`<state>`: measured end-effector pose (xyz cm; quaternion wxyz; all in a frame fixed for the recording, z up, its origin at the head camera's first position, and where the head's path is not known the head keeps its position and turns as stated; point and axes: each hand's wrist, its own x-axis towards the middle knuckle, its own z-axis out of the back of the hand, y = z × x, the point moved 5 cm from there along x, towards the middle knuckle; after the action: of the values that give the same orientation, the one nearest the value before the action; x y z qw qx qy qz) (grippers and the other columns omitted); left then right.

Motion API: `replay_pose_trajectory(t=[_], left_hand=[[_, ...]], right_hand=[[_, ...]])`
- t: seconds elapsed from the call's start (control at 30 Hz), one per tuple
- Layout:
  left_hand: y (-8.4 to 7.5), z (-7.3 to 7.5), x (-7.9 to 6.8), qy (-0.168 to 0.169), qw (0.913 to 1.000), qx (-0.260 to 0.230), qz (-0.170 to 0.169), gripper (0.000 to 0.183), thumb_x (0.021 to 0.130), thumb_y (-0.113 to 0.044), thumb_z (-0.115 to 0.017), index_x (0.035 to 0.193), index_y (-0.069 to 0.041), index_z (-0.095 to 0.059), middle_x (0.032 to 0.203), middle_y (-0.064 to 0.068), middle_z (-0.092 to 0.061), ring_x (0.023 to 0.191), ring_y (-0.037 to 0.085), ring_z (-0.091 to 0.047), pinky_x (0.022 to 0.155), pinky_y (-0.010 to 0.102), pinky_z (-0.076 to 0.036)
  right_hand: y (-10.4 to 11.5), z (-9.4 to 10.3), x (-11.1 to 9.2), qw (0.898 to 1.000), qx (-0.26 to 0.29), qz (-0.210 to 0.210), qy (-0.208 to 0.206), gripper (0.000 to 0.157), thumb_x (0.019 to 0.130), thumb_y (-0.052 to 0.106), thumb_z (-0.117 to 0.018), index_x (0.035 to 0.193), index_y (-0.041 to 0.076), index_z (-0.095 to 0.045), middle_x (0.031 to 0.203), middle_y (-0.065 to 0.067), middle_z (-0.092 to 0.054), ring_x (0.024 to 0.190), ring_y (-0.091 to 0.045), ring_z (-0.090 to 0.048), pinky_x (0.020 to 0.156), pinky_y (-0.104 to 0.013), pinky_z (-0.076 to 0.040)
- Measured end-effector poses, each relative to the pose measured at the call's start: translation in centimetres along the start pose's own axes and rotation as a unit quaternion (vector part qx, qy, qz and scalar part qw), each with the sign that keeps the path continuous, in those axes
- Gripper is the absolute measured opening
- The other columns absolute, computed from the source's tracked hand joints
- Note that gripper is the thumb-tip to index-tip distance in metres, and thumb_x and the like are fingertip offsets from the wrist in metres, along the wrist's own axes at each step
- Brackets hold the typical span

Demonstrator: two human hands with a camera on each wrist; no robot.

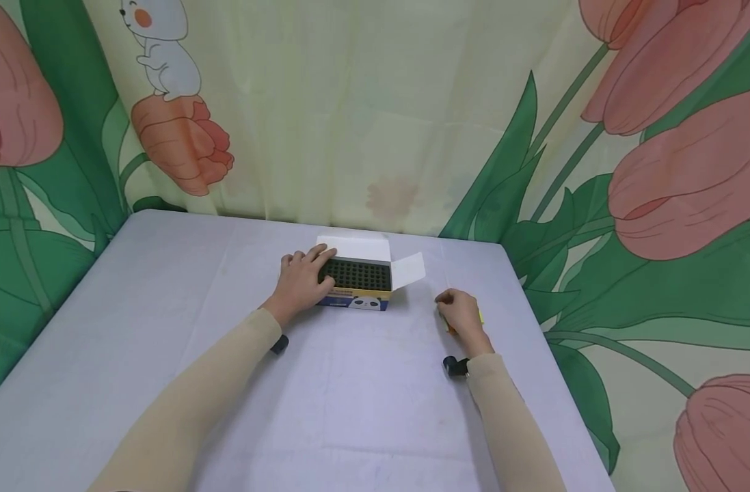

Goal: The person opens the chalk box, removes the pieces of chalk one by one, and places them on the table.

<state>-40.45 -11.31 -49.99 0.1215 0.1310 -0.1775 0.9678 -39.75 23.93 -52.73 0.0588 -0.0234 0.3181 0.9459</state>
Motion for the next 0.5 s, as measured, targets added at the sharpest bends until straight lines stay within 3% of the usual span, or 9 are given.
replay_pose_trajectory(t=[0.23, 0.5], left_hand=[[0.03, 0.13, 0.13, 0.002, 1.0, -0.002, 0.002, 0.063, 0.084, -0.04, -0.043, 0.146, -0.03, -0.038, 0.152, -0.001, -0.034, 0.113, 0.035, -0.045, 0.095, 0.059, -0.024], [0.18, 0.38, 0.56, 0.045, 0.9987, 0.019, -0.011, 0.065, 0.087, -0.041, -0.039, 0.15, -0.028, -0.031, 0.155, 0.002, -0.028, 0.118, 0.038, -0.042, 0.096, 0.06, -0.023]], right_hand=[[-0.02, -0.08, 0.38, 1.0, -0.002, 0.001, -0.003, 0.019, 0.087, 0.012, -0.058, 0.103, 0.007, -0.068, 0.107, -0.013, -0.065, 0.095, -0.026, -0.057, 0.082, -0.038, -0.048], [0.04, -0.2, 0.83, 1.0, -0.003, -0.011, 0.023, 0.023, 0.091, 0.018, -0.055, 0.109, 0.008, -0.066, 0.11, -0.012, -0.063, 0.095, -0.026, -0.056, 0.081, -0.038, -0.048]])
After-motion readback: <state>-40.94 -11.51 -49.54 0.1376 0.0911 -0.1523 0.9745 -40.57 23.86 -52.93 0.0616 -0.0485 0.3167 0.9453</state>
